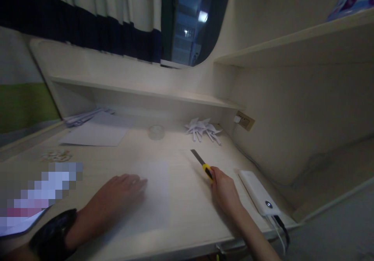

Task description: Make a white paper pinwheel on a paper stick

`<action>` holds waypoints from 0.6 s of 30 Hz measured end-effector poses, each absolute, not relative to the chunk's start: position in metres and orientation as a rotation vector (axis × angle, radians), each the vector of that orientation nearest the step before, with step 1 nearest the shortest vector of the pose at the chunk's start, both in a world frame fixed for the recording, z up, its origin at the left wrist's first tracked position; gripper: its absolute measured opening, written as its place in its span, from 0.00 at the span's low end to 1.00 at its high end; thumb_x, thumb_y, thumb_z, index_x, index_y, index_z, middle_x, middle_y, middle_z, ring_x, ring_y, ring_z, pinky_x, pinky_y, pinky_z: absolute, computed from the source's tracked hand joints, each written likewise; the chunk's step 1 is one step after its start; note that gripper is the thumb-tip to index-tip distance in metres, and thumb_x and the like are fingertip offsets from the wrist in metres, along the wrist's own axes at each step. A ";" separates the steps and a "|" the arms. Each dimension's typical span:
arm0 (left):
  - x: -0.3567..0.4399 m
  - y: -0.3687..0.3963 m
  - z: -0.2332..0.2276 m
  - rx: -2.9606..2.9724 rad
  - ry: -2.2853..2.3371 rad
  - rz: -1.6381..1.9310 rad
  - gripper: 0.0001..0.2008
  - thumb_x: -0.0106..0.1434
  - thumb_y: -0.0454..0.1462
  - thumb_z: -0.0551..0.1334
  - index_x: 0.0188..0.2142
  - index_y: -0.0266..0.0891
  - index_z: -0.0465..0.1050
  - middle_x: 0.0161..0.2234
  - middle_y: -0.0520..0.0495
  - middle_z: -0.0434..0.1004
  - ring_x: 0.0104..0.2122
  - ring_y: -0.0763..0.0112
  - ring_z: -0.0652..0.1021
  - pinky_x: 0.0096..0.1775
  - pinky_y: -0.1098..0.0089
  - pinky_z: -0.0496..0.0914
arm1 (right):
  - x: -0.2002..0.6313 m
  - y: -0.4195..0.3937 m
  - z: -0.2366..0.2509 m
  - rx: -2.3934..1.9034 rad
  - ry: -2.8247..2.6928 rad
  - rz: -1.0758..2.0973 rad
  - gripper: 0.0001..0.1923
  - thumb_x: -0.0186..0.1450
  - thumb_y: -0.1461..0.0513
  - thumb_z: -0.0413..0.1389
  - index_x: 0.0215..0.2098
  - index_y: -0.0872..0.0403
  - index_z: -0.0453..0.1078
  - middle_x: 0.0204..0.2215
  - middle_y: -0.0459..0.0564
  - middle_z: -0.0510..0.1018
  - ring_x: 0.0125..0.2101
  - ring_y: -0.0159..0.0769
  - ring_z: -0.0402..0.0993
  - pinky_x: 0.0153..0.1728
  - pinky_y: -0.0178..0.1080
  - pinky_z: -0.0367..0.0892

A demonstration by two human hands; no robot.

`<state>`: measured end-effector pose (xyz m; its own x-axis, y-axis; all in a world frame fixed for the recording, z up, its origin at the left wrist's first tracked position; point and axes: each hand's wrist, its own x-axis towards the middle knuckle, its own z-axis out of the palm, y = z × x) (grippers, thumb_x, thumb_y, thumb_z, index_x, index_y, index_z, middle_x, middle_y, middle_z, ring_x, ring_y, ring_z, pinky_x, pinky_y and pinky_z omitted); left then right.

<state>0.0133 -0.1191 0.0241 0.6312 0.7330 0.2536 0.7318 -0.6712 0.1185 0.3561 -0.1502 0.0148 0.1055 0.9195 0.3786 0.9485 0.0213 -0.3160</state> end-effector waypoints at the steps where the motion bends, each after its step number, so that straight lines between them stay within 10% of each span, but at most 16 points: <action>1: 0.015 -0.121 0.019 2.834 1.362 0.394 0.20 0.66 0.47 0.53 0.50 0.39 0.71 0.45 0.37 0.74 0.44 0.51 0.74 0.45 0.51 0.66 | 0.356 -0.147 0.020 -1.879 -1.812 0.010 0.16 0.69 0.60 0.41 0.46 0.55 0.68 0.34 0.55 0.78 0.32 0.40 0.75 0.33 0.37 0.65; 9: -0.012 -0.071 0.033 2.834 0.874 0.176 0.17 0.68 0.37 0.50 0.54 0.55 0.67 0.62 0.53 0.58 0.63 0.57 0.55 0.58 0.52 0.53 | 0.369 -0.112 0.034 -1.660 -2.020 0.568 0.17 0.60 0.54 0.56 0.42 0.55 0.70 0.38 0.52 0.78 0.36 0.39 0.74 0.36 0.37 0.66; 18: 0.036 -0.045 0.001 2.769 1.198 0.429 0.26 0.69 0.49 0.43 0.62 0.46 0.55 0.65 0.44 0.50 0.63 0.50 0.51 0.58 0.44 0.47 | 0.355 -0.122 0.038 -1.848 -2.294 0.037 0.08 0.63 0.60 0.52 0.33 0.52 0.72 0.30 0.49 0.76 0.30 0.35 0.71 0.30 0.34 0.57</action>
<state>0.0360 -0.0447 0.0013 0.6521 0.7260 0.2184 0.6997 -0.6872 0.1955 0.3545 -0.1216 0.0384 -0.2017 0.9700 0.1356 0.9651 0.2205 -0.1414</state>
